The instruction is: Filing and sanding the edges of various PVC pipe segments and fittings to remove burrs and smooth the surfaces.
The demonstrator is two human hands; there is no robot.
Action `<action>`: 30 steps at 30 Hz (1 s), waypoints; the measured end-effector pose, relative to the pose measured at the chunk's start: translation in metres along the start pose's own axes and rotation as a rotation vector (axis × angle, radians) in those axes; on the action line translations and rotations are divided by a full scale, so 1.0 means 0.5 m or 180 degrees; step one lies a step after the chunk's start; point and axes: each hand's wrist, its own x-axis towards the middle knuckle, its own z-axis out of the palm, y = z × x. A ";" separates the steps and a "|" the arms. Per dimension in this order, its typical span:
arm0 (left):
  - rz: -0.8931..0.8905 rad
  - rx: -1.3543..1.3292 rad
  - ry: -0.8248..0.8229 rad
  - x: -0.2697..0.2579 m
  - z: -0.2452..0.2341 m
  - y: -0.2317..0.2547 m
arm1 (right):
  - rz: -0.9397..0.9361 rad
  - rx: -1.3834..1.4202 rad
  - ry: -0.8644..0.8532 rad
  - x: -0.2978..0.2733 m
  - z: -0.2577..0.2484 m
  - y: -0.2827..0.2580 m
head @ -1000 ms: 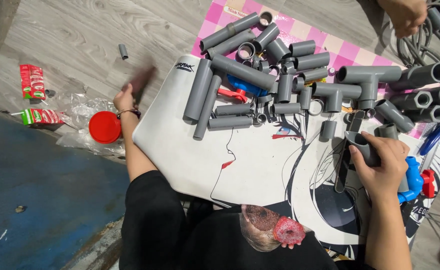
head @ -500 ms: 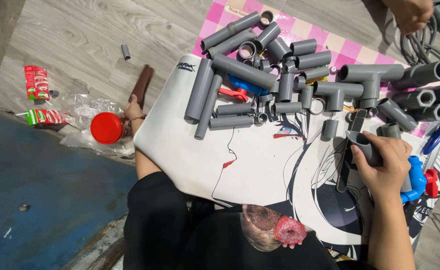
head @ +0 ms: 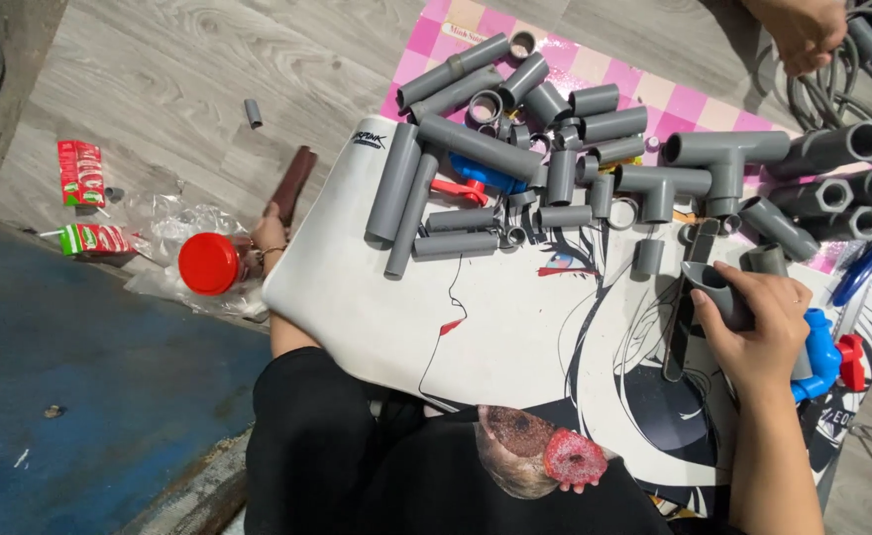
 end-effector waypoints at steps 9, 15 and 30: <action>0.1110 -0.0183 -0.1025 -0.128 -0.106 0.325 | -0.0045 -0.0006 -0.0019 0.005 -0.015 -0.014; 0.3239 0.2629 -0.0442 -0.008 -0.213 0.454 | -0.0062 0.0108 0.0035 0.003 -0.026 -0.022; 0.4567 -0.0562 -0.3803 -0.938 -0.071 0.659 | -0.0180 0.0546 0.0332 0.015 -0.061 -0.045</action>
